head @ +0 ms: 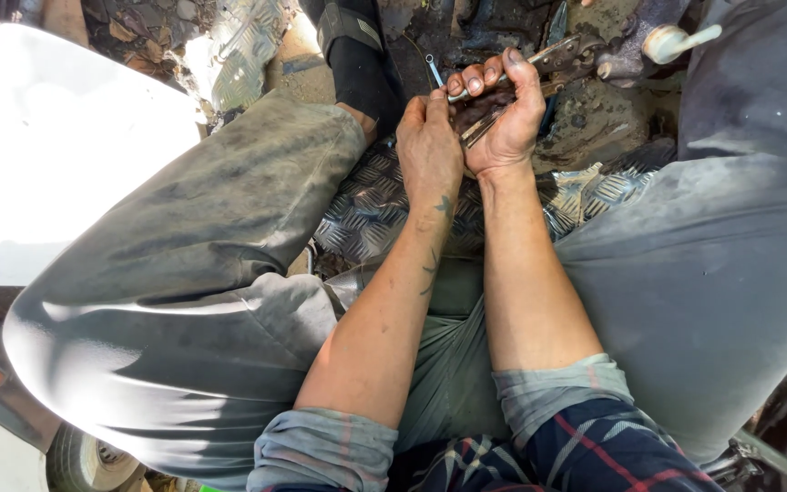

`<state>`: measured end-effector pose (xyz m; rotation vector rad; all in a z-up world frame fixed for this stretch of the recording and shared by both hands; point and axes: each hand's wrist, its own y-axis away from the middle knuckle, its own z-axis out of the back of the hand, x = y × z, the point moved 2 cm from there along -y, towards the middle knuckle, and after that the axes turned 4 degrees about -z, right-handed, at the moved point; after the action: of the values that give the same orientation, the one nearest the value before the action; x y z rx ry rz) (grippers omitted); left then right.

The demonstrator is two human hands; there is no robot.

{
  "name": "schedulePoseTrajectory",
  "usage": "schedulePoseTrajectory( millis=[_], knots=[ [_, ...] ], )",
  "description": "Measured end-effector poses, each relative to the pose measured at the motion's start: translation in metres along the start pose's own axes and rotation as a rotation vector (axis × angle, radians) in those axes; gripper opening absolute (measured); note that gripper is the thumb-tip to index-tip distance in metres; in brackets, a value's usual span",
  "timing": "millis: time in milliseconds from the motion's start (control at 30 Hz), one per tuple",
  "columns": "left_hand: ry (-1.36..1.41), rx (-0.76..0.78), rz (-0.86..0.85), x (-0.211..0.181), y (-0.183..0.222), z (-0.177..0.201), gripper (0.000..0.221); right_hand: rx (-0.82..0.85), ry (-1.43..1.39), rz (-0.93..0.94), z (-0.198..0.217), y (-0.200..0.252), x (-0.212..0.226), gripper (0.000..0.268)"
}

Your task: Repairing a mechanical component by using pliers and a wrench to adjust it and applying sealant.

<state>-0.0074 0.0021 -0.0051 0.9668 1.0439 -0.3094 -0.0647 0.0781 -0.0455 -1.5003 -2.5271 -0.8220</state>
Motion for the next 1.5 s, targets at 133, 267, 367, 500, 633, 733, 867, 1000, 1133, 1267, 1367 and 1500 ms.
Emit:
schedulePoseTrajectory(
  millis=[133, 267, 367, 500, 633, 733, 867, 1000, 1133, 1267, 1367, 1500],
  knots=[
    [-0.211, -0.037, -0.159, 0.0, 0.003, 0.002, 0.031, 0.046, -0.02, 0.003, 0.003, -0.001, -0.001, 0.024],
    [-0.192, -0.064, -0.272, -0.002, 0.008, 0.001, 0.021, 0.105, -0.008, 0.001, 0.008, -0.002, 0.0, 0.025],
    [-0.18, -0.075, -0.301, -0.001, 0.008, 0.001, 0.018, 0.143, -0.02, -0.028, 0.01, -0.001, 0.0, 0.025],
    [-0.093, -0.104, -0.186, -0.007, 0.009, 0.004, 0.032, 0.162, 0.019, 0.061, 0.006, 0.001, 0.0, 0.024],
    [-0.016, -0.07, -0.255, -0.023, -0.01, 0.004, 0.051, 0.171, -0.078, 0.066, -0.004, 0.002, 0.001, 0.032],
    [-0.129, 0.103, -0.32, -0.047, -0.025, -0.003, 0.063, 0.055, -0.076, 0.122, -0.014, 0.002, 0.0, 0.037],
    [-0.585, 0.546, -0.301, -0.067, -0.047, -0.027, 0.074, -0.004, 0.009, 0.149, 0.003, -0.005, -0.004, 0.039],
    [-0.527, 0.749, -0.162, -0.061, -0.061, -0.031, 0.075, -0.099, 0.014, 0.095, 0.021, -0.014, -0.009, 0.027],
    [-0.581, 0.73, -0.269, -0.059, -0.063, -0.03, 0.067, -0.078, -0.084, 0.078, 0.016, -0.013, -0.011, 0.027],
    [-0.603, 0.594, -0.425, -0.054, -0.062, -0.026, 0.062, -0.074, -0.052, 0.146, 0.021, -0.016, -0.013, 0.029],
    [-0.543, 0.525, -0.477, -0.04, -0.068, -0.028, 0.055, -0.118, -0.056, 0.156, 0.04, -0.019, -0.017, 0.032],
    [-0.592, 0.473, -0.483, -0.033, -0.065, -0.028, 0.061, 0.052, 0.045, 0.217, 0.031, -0.019, -0.018, 0.043]
  ],
)
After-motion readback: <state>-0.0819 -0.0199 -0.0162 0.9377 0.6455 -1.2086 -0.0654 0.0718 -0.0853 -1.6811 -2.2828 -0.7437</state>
